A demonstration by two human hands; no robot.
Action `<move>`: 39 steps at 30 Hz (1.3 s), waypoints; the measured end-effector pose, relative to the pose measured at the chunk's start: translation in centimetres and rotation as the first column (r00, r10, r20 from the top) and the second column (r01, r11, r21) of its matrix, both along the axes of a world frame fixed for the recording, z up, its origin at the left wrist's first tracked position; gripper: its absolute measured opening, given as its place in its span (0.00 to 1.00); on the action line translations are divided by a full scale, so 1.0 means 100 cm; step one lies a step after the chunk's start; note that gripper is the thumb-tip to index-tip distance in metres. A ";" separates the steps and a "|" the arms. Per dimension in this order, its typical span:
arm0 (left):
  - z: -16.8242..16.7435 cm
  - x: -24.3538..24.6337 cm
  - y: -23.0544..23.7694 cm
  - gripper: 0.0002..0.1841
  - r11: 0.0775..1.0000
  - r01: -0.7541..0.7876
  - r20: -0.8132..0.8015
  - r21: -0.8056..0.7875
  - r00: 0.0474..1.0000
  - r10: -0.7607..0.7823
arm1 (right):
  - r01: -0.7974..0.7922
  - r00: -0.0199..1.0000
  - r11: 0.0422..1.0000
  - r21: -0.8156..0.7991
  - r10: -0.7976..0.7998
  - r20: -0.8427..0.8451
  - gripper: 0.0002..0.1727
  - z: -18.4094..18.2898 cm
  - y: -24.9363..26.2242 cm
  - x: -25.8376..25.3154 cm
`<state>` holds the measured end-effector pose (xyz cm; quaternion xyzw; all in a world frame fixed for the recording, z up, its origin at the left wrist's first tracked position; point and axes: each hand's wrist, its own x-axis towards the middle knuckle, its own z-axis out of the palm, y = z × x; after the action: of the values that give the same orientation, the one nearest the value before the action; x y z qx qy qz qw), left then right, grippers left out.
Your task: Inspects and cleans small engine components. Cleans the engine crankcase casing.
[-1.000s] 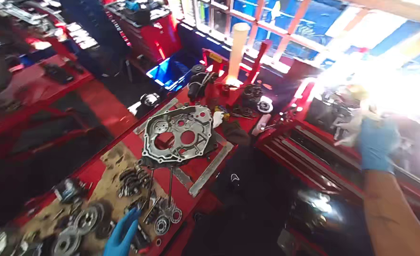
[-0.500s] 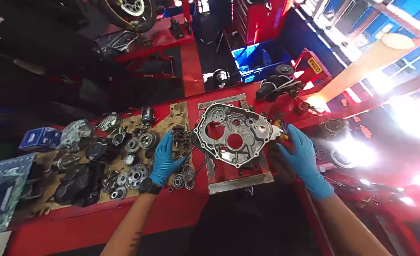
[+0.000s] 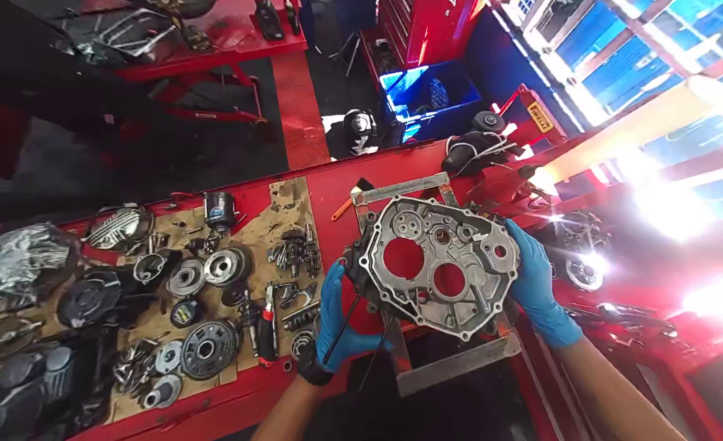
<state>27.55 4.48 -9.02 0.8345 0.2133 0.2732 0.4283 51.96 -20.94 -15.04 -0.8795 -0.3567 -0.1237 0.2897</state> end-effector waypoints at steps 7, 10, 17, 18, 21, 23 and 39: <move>-0.077 -0.018 -0.007 0.73 0.984 -0.017 0.313 -0.179 0.947 0.073 | -0.166 0.986 0.985 0.045 0.164 0.031 0.30 0.008 -0.004 0.016; -0.031 -0.007 -0.003 0.68 0.988 0.014 0.392 -0.153 0.919 0.047 | -0.266 0.957 0.952 0.152 0.280 -0.078 0.27 0.024 -0.002 0.026; 0.113 0.039 0.051 0.34 0.811 0.556 0.390 -0.184 0.798 -0.459 | -0.195 0.724 0.939 0.284 0.333 -0.604 0.10 0.117 0.012 0.062; 0.124 0.044 0.056 0.37 0.806 0.530 0.343 -0.264 0.832 -0.435 | -0.150 0.685 0.967 0.208 0.253 -0.683 0.15 0.130 0.013 0.063; 0.130 0.057 0.057 0.37 0.741 0.355 0.195 -0.570 0.934 -0.298 | -0.074 0.469 0.990 0.120 0.140 -0.872 0.26 0.131 0.006 0.049; 0.118 0.063 0.058 0.45 0.676 0.185 0.060 -0.714 0.977 -0.205 | -0.009 0.327 0.990 0.141 0.136 -0.935 0.28 0.111 -0.002 0.032; -0.010 0.084 0.115 0.33 0.774 0.045 -0.166 -0.631 0.967 -0.192 | 0.189 0.203 0.971 0.144 0.105 -0.974 0.23 0.081 -0.014 -0.036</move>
<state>35.93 16.00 -10.04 0.6832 0.2843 0.0652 0.6695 48.34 -22.38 -6.92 -0.7282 -0.0525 0.4105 0.5462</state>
